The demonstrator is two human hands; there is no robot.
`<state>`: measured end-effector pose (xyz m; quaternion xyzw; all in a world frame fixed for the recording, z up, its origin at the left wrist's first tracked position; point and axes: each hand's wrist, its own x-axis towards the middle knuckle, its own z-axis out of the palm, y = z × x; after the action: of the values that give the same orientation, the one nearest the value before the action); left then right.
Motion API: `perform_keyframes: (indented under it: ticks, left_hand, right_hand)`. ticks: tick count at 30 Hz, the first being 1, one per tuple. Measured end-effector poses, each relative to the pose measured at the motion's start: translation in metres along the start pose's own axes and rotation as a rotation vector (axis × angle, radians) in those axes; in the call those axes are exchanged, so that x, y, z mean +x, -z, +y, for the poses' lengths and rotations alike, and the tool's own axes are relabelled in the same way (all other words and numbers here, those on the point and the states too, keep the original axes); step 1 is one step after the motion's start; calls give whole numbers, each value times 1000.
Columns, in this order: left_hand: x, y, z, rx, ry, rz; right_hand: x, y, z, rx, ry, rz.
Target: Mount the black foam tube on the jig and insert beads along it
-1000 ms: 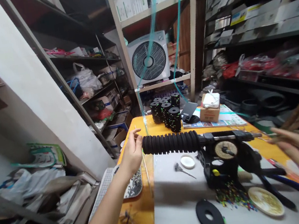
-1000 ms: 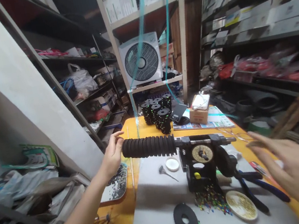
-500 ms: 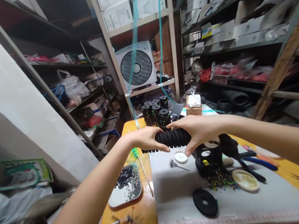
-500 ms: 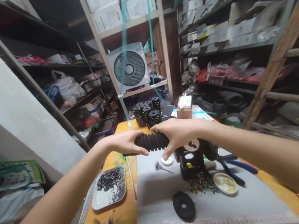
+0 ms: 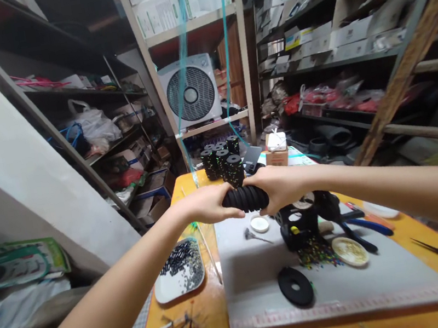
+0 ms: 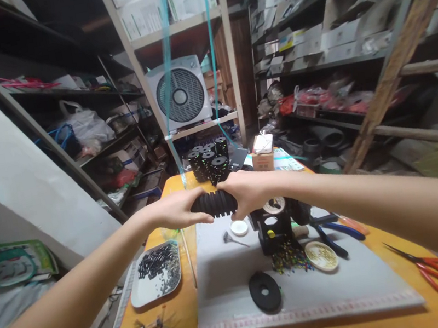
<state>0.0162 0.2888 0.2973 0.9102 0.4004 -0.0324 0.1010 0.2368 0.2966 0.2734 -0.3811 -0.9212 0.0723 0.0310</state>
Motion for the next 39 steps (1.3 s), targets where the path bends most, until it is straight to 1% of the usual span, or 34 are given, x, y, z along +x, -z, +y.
perform_keyframes:
  ticks: [1, 3, 5, 7, 10, 13, 18, 23, 25, 26, 27, 29, 30, 31, 32, 34, 35, 36, 37, 39]
  left_hand:
    - [-1, -2, 2, 53, -13, 31]
    - [-2, -8, 5, 160, -39, 130]
    - [0, -14, 9, 233, -55, 249]
    - [5, -20, 14, 277, -59, 325]
    - [12, -28, 20, 309, -38, 351]
    - [16, -33, 22, 331, -20, 371]
    - [15, -35, 20, 320, -6, 341]
    - [17, -33, 26, 346, 11, 336]
    - [14, -32, 26, 371, -22, 366]
    - [9, -32, 24, 371, -53, 403]
    - [2, -32, 21, 359, -95, 467]
    - [-19, -36, 10, 226, -144, 625]
    - [-32, -40, 2, 109, -123, 723]
    - [-45, -46, -6, -21, -59, 839]
    - [-57, -54, -14, -149, 19, 895]
    - [-74, -73, -26, -512, 164, 926]
    - [-79, -83, -30, -669, 217, 943]
    - [-81, -92, -32, -818, 251, 964]
    - [-79, -101, -32, -949, 267, 1000]
    - [-71, -113, -26, -1178, 256, 1074]
  right_hand:
    - [-3, 1, -1, 10, 1, 5]
    - [-10, 4, -2, 9, -13, 20]
    - [-20, 6, -4, -50, -62, 59]
    - [-27, 5, -4, -105, -109, 96]
    - [-29, -3, -3, -137, -66, 173]
    - [-26, -12, 1, -206, -11, 247]
    - [-22, -16, 5, -236, 33, 250]
    - [-24, -15, 2, -239, 43, 272]
    - [-36, -16, -6, -265, 72, 355]
    - [-46, -17, -11, -283, 92, 424]
    - [-59, -20, -18, -300, 111, 501]
    - [-89, -33, -31, -255, 90, 623]
    - [-105, -44, -37, -197, 62, 628]
    - [-120, -59, -41, -133, 34, 612]
    - [-134, -76, -43, -87, -13, 589]
    - [-154, -113, -43, -40, -151, 528]
    - [-160, -131, -42, -14, -230, 485]
    - [-162, -147, -40, -6, -294, 478]
    - [-163, -159, -39, -11, -341, 502]
    - [-158, -176, -37, -15, -407, 566]
